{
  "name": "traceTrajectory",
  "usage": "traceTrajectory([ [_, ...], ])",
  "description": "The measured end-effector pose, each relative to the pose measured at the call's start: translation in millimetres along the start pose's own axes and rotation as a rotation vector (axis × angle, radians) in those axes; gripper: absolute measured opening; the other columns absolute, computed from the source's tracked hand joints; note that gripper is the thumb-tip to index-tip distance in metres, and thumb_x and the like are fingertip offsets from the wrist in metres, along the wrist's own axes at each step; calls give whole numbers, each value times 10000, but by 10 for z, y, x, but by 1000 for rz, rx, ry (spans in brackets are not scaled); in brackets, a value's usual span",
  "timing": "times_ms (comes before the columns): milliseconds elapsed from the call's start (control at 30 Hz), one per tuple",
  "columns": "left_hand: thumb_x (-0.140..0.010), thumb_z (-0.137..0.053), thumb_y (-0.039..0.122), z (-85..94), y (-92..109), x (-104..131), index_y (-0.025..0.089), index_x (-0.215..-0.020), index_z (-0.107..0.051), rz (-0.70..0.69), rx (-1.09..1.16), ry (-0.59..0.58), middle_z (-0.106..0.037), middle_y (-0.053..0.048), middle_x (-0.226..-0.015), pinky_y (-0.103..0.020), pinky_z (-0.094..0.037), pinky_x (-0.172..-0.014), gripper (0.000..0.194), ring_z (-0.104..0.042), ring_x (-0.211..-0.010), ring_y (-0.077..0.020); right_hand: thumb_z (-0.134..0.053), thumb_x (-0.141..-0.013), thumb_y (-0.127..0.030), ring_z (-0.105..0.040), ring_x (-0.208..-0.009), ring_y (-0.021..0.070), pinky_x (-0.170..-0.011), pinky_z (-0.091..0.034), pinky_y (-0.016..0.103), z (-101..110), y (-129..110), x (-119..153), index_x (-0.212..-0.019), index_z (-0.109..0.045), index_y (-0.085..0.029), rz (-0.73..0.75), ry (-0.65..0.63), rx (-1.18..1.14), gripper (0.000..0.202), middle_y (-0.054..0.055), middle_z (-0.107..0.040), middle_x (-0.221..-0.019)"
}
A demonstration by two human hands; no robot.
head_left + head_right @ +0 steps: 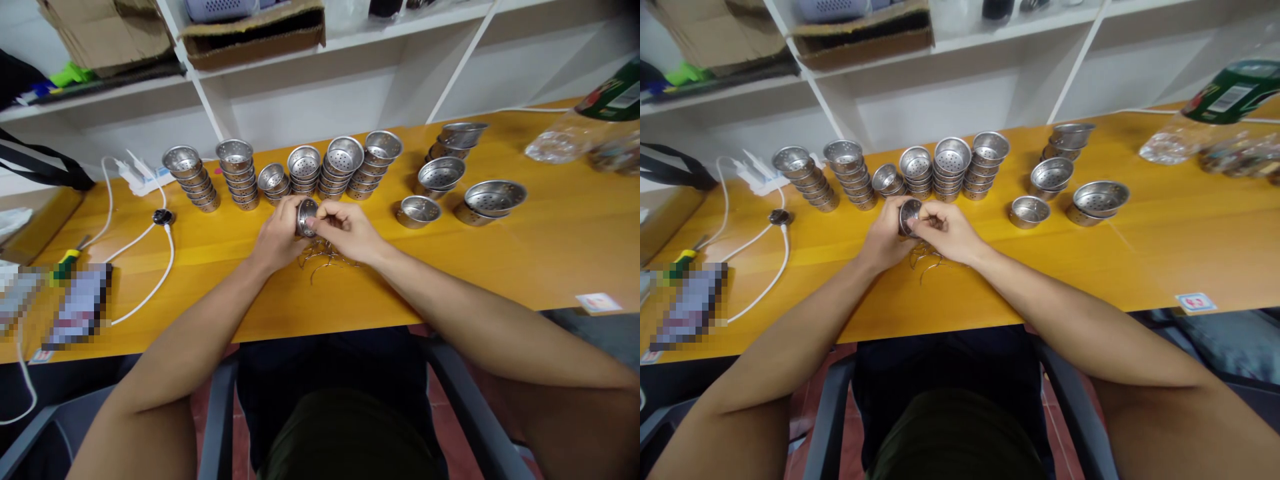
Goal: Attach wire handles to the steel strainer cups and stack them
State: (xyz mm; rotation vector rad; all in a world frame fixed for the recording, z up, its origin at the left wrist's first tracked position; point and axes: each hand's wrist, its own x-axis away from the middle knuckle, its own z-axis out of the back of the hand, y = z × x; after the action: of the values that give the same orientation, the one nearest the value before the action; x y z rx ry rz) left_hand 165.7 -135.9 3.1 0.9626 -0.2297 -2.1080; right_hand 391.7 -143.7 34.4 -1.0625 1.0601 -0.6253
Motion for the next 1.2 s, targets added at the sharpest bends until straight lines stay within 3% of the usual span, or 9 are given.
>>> traceTrajectory([
  [200, -992, -827, 114, -1, 32, -5, 245, -1694, -540, -21, -29, 14, -741, -183, -1688, -543, -697, -1324, 770, -776, -1601, -380, -1048, -945, -848, -409, -707, 168, -640, -346, 334, -18, 31, 17, -800, -589, -277, 4, 59, 2, 746, -38, -511, -738],
  [500, -1011, -872, 149, 16, 66, 3, 241, -1693, -540, -35, -54, 53, -744, -195, -1692, -565, -683, -1340, 764, -774, -1608, -403, -1021, -982, -878, -477, -696, 177, -653, -379, 350, -18, 55, 32, -797, -637, -270, 21, 153, 15, 743, -17, -591, -746],
  [667, -1036, -1033, 316, -16, -106, 16, 279, -1641, -541, -57, 32, 177, -760, -154, -1570, -538, -705, -1274, 781, -806, -1473, -365, -940, -1060, -870, -638, -714, 203, -717, -520, 404, 257, -7, 3, -792, -646, -277, 135, -2, -185, 715, 12, -684, -820],
  [733, -1016, -1100, 435, -53, -286, 24, 279, -1572, -580, 24, 34, 245, -737, -150, -1546, -569, -684, -1311, 777, -780, -1490, -378, -923, -1100, -811, -662, -759, 218, -738, -547, 420, 425, -45, 4, -832, -675, -283, 193, -71, -73, 642, 26, -701, -877],
  [867, -987, -1118, 559, -122, -674, 40, 295, -1590, -482, 249, 159, 285, -709, -141, -1543, -556, -703, -1276, 915, -804, -1455, -358, -927, -1141, -570, -694, -860, 236, -793, -574, 417, 683, 41, 19, -1003, -801, -271, 213, -244, 460, 352, 49, -743, -1000],
  [933, -981, -1097, 578, -139, -772, 40, 314, -1581, -399, 278, 326, 257, -725, -143, -1546, -520, -734, -1222, 957, -841, -1413, -326, -923, -1127, -515, -728, -876, 234, -820, -625, 427, 734, 140, 33, -1202, -857, -263, 171, -317, 570, 272, 78, -782, -1168],
  [1000, -968, -1086, 604, -145, -770, 38, 330, -1530, -397, 258, 471, 210, -754, -143, -1546, -505, -754, -1202, 930, -861, -1418, -314, -920, -1128, -519, -725, -846, 216, -840, -673, 452, 731, 213, 53, -1511, -832, -273, 173, -287, 593, 463, 117, -785, -1389],
  [1100, -937, -1097, 692, -145, -634, 44, 340, -1542, -489, 200, 622, 61, -786, -149, -1588, -539, -772, -1222, 927, -864, -1481, -338, -940, -1125, -507, -735, -867, 230, -861, -723, 491, 657, 220, 78, -1845, -644, -337, 247, -172, 572, 797, 155, -736, -1614],
  [1200, -964, -1071, 784, -143, -482, 63, 357, -1647, -585, 114, 723, -77, -767, -166, -1698, -600, -774, -1267, 940, -837, -1589, -383, -964, -1117, -494, -799, -1371, 400, -1195, -732, 623, 560, 162, 81, -1916, -591, -372, 352, -185, 522, 891, 176, -710, -1748],
])
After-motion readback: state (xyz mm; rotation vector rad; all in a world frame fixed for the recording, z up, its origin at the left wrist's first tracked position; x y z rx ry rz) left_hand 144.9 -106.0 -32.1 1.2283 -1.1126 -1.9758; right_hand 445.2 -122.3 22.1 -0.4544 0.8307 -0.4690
